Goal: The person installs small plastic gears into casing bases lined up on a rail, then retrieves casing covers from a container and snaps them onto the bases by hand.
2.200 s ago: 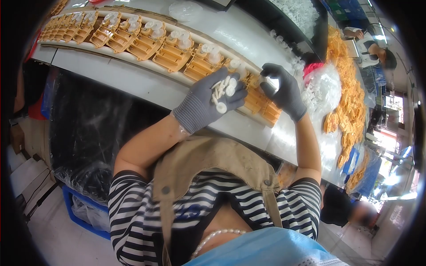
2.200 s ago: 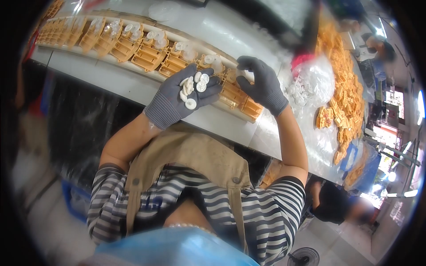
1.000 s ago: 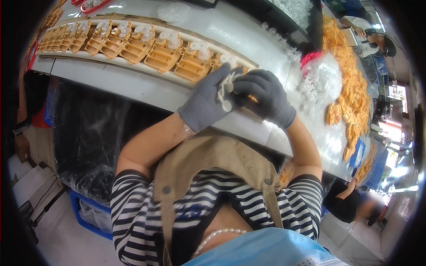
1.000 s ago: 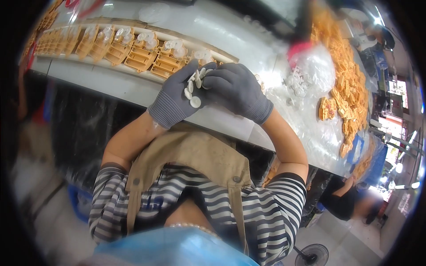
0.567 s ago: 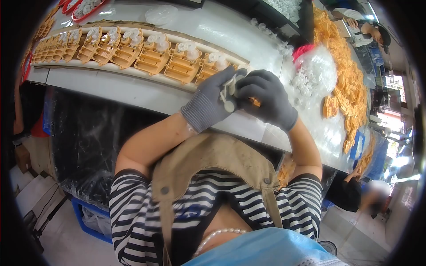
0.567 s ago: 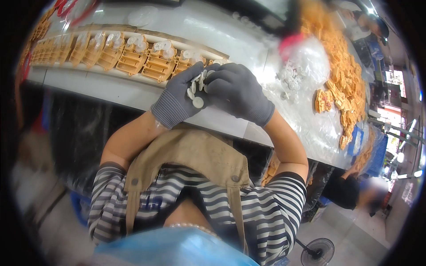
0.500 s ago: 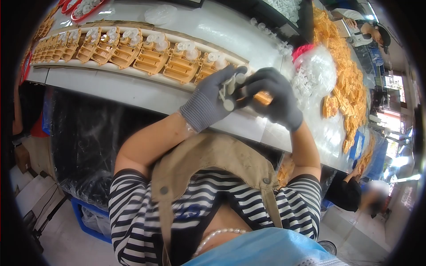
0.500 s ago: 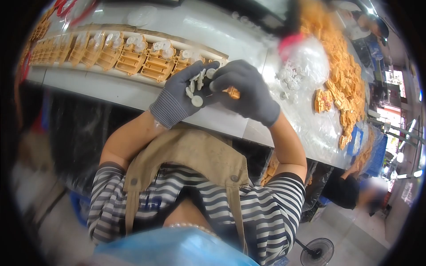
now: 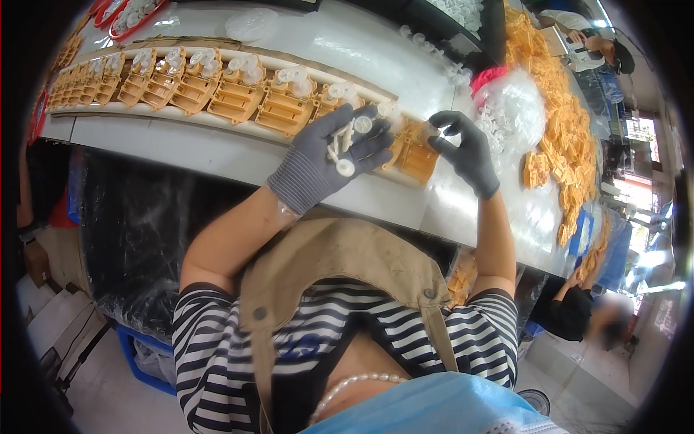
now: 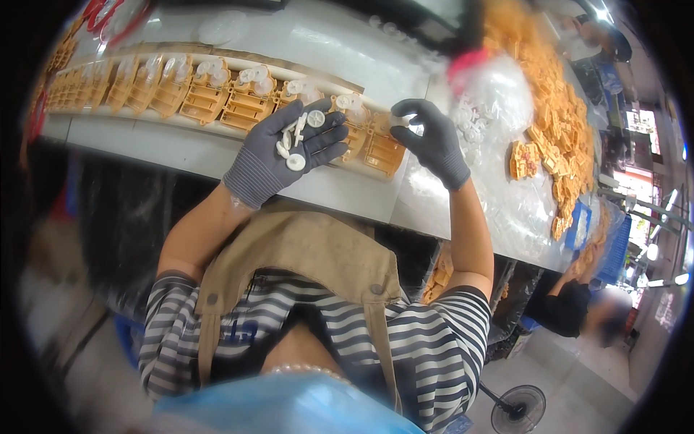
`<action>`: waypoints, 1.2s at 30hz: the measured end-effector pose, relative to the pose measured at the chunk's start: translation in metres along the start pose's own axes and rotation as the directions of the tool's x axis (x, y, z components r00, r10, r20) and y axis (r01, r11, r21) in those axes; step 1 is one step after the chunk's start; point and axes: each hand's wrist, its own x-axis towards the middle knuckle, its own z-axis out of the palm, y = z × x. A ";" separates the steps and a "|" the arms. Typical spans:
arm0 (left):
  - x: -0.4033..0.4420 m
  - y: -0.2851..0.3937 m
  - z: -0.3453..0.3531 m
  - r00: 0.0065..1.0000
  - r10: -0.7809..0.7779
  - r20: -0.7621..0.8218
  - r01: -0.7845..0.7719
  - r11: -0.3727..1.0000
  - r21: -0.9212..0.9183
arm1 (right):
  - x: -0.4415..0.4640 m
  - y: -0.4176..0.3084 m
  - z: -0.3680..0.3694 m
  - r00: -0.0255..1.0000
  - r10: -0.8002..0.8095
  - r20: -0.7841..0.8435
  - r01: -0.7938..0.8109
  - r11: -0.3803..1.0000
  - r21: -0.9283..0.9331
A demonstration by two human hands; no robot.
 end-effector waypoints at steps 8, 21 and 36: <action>-0.002 0.004 -0.005 0.998 0.030 -0.055 -0.029 0.999 0.027 | 0.003 -0.001 0.005 0.999 0.037 0.027 -0.035 0.999 -0.041; -0.002 0.004 -0.006 0.999 0.026 -0.040 -0.025 0.999 0.029 | 0.007 -0.003 0.001 0.999 -0.015 0.036 0.020 0.991 -0.129; -0.004 0.006 -0.009 0.999 0.030 -0.044 -0.030 1.000 0.002 | 0.009 -0.008 -0.002 0.995 0.047 0.089 -0.045 0.999 -0.026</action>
